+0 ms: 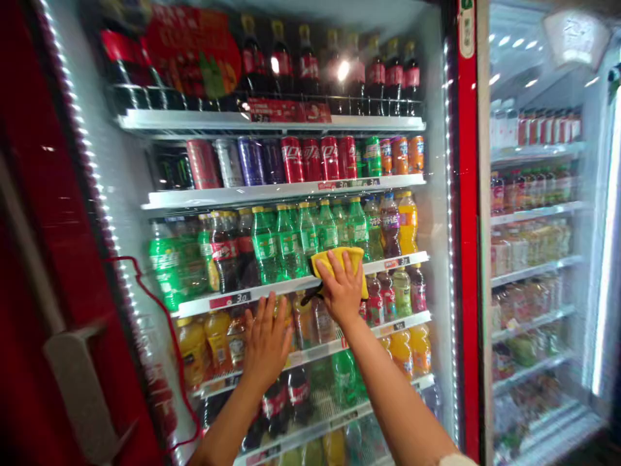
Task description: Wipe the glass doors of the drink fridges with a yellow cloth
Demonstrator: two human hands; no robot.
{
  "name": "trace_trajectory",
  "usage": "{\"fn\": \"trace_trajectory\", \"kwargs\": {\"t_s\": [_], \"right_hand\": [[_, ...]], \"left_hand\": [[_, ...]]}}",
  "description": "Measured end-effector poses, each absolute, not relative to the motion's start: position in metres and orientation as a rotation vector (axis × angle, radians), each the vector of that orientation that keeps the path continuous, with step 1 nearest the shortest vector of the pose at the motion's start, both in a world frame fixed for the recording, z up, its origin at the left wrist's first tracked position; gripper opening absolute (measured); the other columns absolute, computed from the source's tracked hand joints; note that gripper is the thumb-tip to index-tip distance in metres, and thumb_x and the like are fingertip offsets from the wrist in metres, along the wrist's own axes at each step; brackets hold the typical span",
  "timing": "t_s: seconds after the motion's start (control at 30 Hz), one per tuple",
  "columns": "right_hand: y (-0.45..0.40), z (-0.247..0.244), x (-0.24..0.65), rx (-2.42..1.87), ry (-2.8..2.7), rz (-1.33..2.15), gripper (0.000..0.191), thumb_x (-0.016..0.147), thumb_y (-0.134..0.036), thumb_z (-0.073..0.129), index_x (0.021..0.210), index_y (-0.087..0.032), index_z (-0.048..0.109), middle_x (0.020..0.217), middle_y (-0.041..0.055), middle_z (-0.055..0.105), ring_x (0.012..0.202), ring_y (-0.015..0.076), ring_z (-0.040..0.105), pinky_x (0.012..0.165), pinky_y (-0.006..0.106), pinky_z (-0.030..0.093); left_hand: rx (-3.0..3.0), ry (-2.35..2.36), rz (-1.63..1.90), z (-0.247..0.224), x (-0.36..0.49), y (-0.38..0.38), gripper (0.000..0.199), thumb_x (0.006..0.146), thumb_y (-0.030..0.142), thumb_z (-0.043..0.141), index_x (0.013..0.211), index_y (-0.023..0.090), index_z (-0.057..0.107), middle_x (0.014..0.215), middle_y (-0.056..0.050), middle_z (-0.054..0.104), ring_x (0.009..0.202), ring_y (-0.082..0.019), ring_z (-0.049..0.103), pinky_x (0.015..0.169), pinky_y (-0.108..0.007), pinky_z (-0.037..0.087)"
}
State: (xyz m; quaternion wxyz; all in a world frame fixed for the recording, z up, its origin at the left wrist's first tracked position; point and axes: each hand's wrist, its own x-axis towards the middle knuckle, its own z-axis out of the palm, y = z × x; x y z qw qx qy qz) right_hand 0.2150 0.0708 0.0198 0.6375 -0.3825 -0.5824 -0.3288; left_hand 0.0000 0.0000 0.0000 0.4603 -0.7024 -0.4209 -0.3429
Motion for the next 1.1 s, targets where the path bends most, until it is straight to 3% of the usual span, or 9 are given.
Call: {"fn": "trace_trajectory", "kwargs": {"t_s": [0.1, 0.2, 0.3, 0.4, 0.63, 0.9, 1.1], "right_hand": [[0.065, -0.013, 0.212, -0.926, -1.278, -0.724, 0.071, 0.094, -0.013, 0.052, 0.160, -0.037, 0.039, 0.164, 0.0076, 0.044, 0.161, 0.0340, 0.017, 0.122, 0.076, 0.018], [0.063, -0.013, 0.217, -0.871, -1.415, -0.773, 0.067, 0.094, -0.015, 0.055, 0.156, -0.038, 0.044, 0.164, 0.0046, 0.046, 0.160, 0.0321, 0.019, 0.124, 0.072, 0.017], [0.069, 0.014, 0.239, -0.833, -1.510, -0.818, 0.061, 0.096, -0.018, 0.056, 0.152, -0.041, 0.049, 0.161, 0.0009, 0.050, 0.159, 0.0288, 0.025, 0.127, 0.066, 0.019], [0.081, 0.026, 0.268, -0.917, -1.389, -0.768, 0.063, 0.097, -0.019, 0.054, 0.156, -0.041, 0.044, 0.163, 0.0018, 0.047, 0.159, 0.0302, 0.025, 0.126, 0.067, 0.021], [0.077, -0.035, 0.270, -1.044, -1.160, -0.623, 0.071, 0.099, -0.019, 0.049, 0.164, -0.040, 0.028, 0.168, 0.0088, 0.038, 0.159, 0.0384, 0.021, 0.118, 0.079, 0.023], [0.086, 0.013, 0.304, -0.946, -1.400, -0.741, 0.067, 0.097, -0.017, 0.052, 0.159, -0.041, 0.040, 0.164, 0.0024, 0.045, 0.159, 0.0305, 0.024, 0.125, 0.069, 0.021], [0.084, -0.041, 0.309, -1.016, -1.241, -0.669, 0.073, 0.096, -0.014, 0.050, 0.162, -0.038, 0.033, 0.167, 0.0066, 0.039, 0.161, 0.0343, 0.018, 0.121, 0.076, 0.020]], "left_hand": [[-1.761, -1.081, -0.815, -0.011, 0.010, 0.000, 0.085, 0.098, 0.032, 0.062, 0.168, 0.022, 0.013, 0.170, -0.014, 0.028, 0.160, -0.030, 0.022, 0.132, -0.058, 0.004], [-1.778, -1.093, -0.812, -0.013, 0.021, 0.003, 0.082, 0.098, 0.032, 0.061, 0.167, 0.021, 0.018, 0.169, -0.015, 0.030, 0.159, -0.032, 0.026, 0.131, -0.062, 0.002], [-1.782, -1.070, -0.837, -0.008, 0.031, 0.007, 0.079, 0.098, 0.030, 0.061, 0.166, 0.021, 0.023, 0.168, -0.014, 0.033, 0.159, -0.030, 0.027, 0.132, -0.058, 0.003], [-1.788, -1.072, -0.850, -0.006, 0.041, 0.009, 0.079, 0.097, 0.028, 0.063, 0.166, 0.021, 0.025, 0.169, -0.013, 0.032, 0.160, -0.028, 0.025, 0.133, -0.054, 0.004], [-1.805, -1.083, -0.838, -0.019, 0.051, 0.006, 0.082, 0.095, 0.027, 0.063, 0.166, 0.019, 0.023, 0.170, -0.012, 0.030, 0.162, -0.026, 0.015, 0.133, -0.052, 0.001], [-1.842, -1.066, -0.793, -0.009, 0.078, 0.013, 0.076, 0.094, 0.028, 0.065, 0.163, 0.020, 0.034, 0.170, -0.011, 0.032, 0.162, -0.025, 0.015, 0.133, -0.051, 0.001], [-1.867, -1.071, -0.748, -0.021, 0.091, 0.014, 0.075, 0.093, 0.028, 0.065, 0.162, 0.019, 0.037, 0.170, -0.012, 0.032, 0.163, -0.025, 0.013, 0.133, -0.052, -0.003]]}}
